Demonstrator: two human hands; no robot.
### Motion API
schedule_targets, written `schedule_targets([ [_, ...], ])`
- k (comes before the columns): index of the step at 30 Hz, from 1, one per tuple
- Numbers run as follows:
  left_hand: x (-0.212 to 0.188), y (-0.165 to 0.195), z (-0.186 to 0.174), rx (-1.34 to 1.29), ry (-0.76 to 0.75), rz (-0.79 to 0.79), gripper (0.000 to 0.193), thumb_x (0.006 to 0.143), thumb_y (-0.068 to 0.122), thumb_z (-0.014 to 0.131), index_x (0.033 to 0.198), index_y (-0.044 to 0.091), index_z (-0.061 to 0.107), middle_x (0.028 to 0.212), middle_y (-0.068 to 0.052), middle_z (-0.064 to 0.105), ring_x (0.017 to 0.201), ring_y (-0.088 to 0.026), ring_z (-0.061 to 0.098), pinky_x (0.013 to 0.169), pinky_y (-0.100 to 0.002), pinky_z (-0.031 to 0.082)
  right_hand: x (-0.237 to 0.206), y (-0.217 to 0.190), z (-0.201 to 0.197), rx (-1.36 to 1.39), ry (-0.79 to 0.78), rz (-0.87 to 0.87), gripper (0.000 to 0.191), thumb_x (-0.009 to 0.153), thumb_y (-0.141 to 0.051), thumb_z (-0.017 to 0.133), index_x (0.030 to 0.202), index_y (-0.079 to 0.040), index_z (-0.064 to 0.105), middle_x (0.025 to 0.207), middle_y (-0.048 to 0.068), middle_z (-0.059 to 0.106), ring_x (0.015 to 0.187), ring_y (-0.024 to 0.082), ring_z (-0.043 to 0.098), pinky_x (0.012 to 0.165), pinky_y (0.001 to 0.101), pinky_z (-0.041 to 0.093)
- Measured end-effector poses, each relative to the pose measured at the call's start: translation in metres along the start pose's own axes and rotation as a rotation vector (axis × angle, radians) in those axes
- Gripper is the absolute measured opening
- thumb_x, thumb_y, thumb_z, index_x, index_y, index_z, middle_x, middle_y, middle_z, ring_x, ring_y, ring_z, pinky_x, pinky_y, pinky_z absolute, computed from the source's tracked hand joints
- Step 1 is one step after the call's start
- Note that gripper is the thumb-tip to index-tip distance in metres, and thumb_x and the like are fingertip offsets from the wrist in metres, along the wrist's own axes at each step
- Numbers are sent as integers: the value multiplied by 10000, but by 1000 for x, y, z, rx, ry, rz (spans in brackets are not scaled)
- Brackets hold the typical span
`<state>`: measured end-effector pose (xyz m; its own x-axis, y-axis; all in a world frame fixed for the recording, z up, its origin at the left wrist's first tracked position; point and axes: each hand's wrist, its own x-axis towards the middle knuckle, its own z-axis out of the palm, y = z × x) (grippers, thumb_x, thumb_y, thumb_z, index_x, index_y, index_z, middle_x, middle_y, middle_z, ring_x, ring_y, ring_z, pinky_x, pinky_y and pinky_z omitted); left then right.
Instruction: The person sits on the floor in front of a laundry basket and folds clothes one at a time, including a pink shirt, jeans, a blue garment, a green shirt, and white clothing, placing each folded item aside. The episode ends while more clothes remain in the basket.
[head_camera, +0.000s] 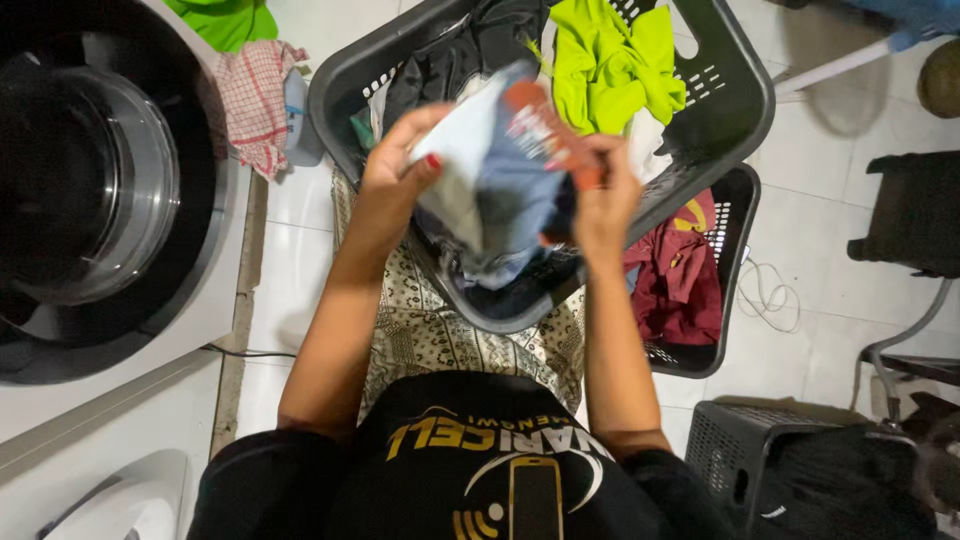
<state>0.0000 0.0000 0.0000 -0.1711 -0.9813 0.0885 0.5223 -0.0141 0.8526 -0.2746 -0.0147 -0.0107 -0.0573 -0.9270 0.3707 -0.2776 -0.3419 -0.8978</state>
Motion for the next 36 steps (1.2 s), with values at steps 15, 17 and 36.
schedule_targets([
  [15,-71,71,15,1088,88,643,501,887,-33,670,1346,167,650,1267,-135,724,1198,-332,693,1052,-419,534,42,-143,-1,-101,208,-430,335,1071,-47,690,1349,15,516,1234,93,647,1110,190,619,1036,346,491],
  [17,-78,58,0,1189,164,429,351,923,39,709,1265,106,669,1080,-183,759,1032,-377,716,913,-444,553,20,-136,-5,-490,118,-442,542,983,-37,742,1441,17,458,1339,148,605,1230,261,600,1104,394,479],
  [36,-84,-43,8,403,-140,0,754,822,132,827,1511,81,528,1327,-88,581,1142,-193,608,923,-364,575,-138,-3,61,423,-142,293,286,986,-84,654,1256,-31,575,1115,17,654,955,77,614,816,240,493],
])
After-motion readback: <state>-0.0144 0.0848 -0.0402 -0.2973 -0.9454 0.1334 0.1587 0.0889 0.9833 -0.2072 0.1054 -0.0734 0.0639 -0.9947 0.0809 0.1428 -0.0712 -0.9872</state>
